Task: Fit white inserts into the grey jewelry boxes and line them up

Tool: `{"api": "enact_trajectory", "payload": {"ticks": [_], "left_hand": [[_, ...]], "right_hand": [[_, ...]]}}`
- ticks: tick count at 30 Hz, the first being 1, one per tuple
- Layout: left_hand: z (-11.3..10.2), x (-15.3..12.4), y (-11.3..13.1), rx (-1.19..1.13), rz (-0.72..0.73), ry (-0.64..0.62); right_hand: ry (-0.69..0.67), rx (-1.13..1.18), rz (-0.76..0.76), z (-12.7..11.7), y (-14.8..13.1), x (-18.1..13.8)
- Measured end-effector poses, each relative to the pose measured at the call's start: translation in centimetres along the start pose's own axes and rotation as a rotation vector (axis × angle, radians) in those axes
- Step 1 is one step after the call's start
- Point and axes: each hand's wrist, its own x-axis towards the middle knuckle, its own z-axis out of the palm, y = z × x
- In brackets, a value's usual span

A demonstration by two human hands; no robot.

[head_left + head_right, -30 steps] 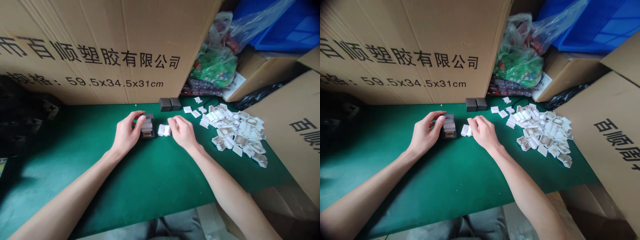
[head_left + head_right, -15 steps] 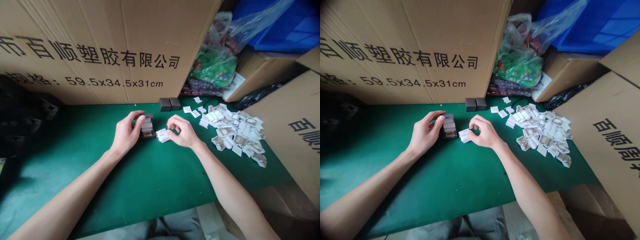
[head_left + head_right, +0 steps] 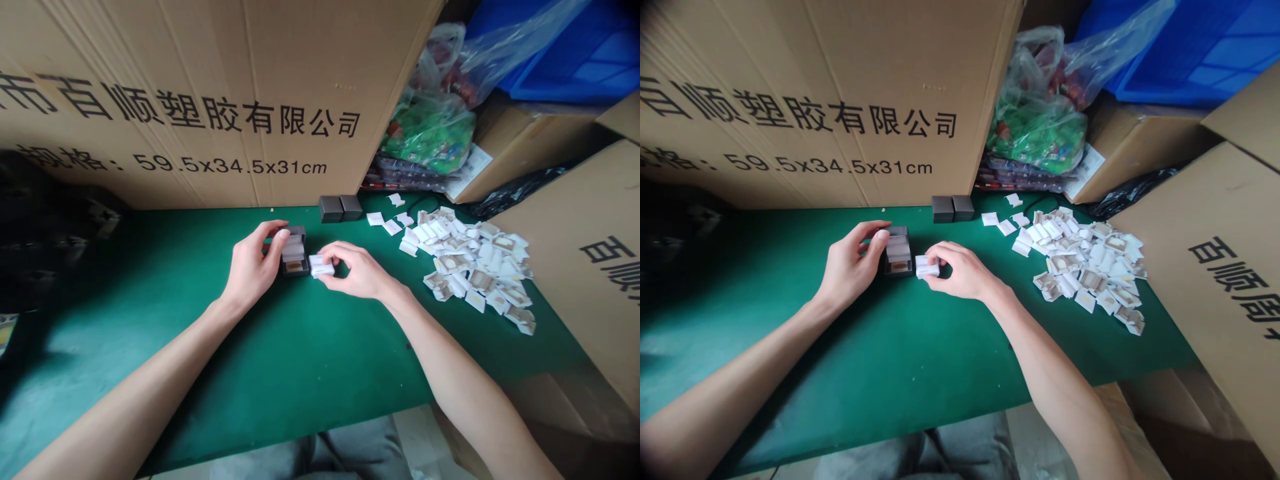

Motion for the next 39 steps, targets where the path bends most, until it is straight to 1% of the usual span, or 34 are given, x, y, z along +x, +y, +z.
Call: {"api": "enact_trajectory", "payload": {"ticks": [10, 14, 19, 21, 24, 28, 33, 36, 39], "left_hand": [[0.1, 0.1, -0.5, -0.023, 0.035, -0.077], [0.1, 0.1, -0.5, -0.043, 0.07, -0.05], [0.0, 0.0, -0.2, -0.071, 0.099, -0.011], [0.1, 0.0, -0.1, -0.098, 0.111, -0.003], [0.3, -0.1, -0.1, -0.106, 0.138, 0.001], [0.5, -0.3, -0.4, -0.048, 0.204, 0.036], [0.6, -0.5, -0.4, -0.009, 0.254, 0.06], [0.6, -0.7, -0.1, 0.004, 0.281, 0.054], [0.7, -0.7, 0.1, 0.005, 0.293, 0.051]], "right_hand": [[0.02, -0.102, -0.047, 0.7, -0.2, 0.1], [0.099, -0.149, -0.1, 1.0, -0.3, 0.1], [0.223, -0.25, -0.203, 1.3, -0.6, 0.1], [0.243, -0.301, -0.242, 1.4, -0.8, 0.1], [0.215, -0.384, -0.289, 1.5, -1.3, 0.1], [0.178, -0.43, -0.298, 1.9, -1.9, 0.1], [0.199, -0.401, -0.327, 2.7, -2.6, 0.0], [0.207, -0.349, -0.296, 3.0, -3.0, 0.0], [0.181, -0.294, -0.278, 3.1, -3.1, -0.1]]}}
